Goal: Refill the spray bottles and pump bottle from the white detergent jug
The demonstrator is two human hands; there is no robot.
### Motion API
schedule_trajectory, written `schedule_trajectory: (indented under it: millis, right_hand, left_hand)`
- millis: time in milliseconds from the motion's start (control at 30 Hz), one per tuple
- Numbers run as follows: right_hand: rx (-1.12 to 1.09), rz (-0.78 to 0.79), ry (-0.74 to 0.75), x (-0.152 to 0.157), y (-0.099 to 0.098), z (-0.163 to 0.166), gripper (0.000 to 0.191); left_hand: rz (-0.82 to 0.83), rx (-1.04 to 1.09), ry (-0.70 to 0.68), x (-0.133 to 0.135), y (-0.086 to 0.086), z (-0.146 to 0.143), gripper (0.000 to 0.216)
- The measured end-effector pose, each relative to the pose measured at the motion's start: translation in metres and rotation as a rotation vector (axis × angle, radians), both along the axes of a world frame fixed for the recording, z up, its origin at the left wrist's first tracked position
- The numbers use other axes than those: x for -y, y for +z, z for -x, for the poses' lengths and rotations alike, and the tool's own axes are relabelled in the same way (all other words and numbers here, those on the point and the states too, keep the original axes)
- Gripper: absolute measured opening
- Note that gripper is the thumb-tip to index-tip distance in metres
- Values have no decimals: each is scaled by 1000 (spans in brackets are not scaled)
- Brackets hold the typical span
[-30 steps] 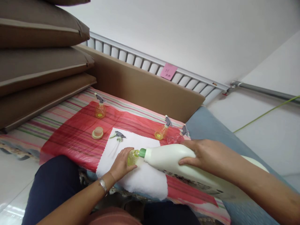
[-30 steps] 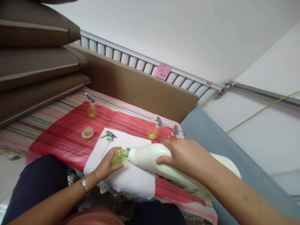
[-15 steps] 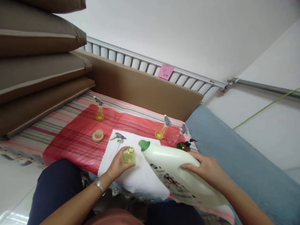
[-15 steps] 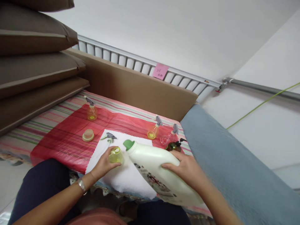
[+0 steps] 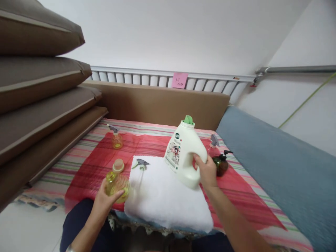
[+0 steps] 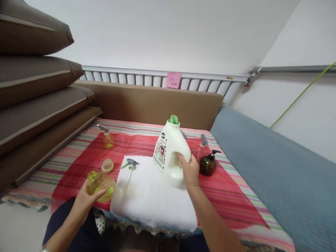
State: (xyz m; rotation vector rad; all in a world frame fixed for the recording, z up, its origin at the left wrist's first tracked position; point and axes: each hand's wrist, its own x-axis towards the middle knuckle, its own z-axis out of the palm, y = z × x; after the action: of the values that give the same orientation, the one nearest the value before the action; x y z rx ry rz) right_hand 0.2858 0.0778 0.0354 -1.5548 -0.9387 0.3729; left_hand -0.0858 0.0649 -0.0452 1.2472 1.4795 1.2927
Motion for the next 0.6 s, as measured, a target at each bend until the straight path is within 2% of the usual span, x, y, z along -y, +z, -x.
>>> schedule_trajectory:
  millis: [133,233,333,433,600]
  right_hand:
    - [-36,-72,-118,-45,-26,17,46]
    - [-51,-88,-155,-74,-40,24,48]
    - [-62,-99,-175,-94,-52,28,51]
    - [-49,-90,-153,-103,-63,31,51]
    - [36,-9,-25,-97,-75,30,49]
  left_hand:
    - [31,51,47,7,0,9,71]
    - [49,68,37,7,-1,16,71]
    - [45,26,79,4,-8,23,74]
    - [37,10,114,2,-17,26,74]
    - [41,52,86,-1,-22,18,72]
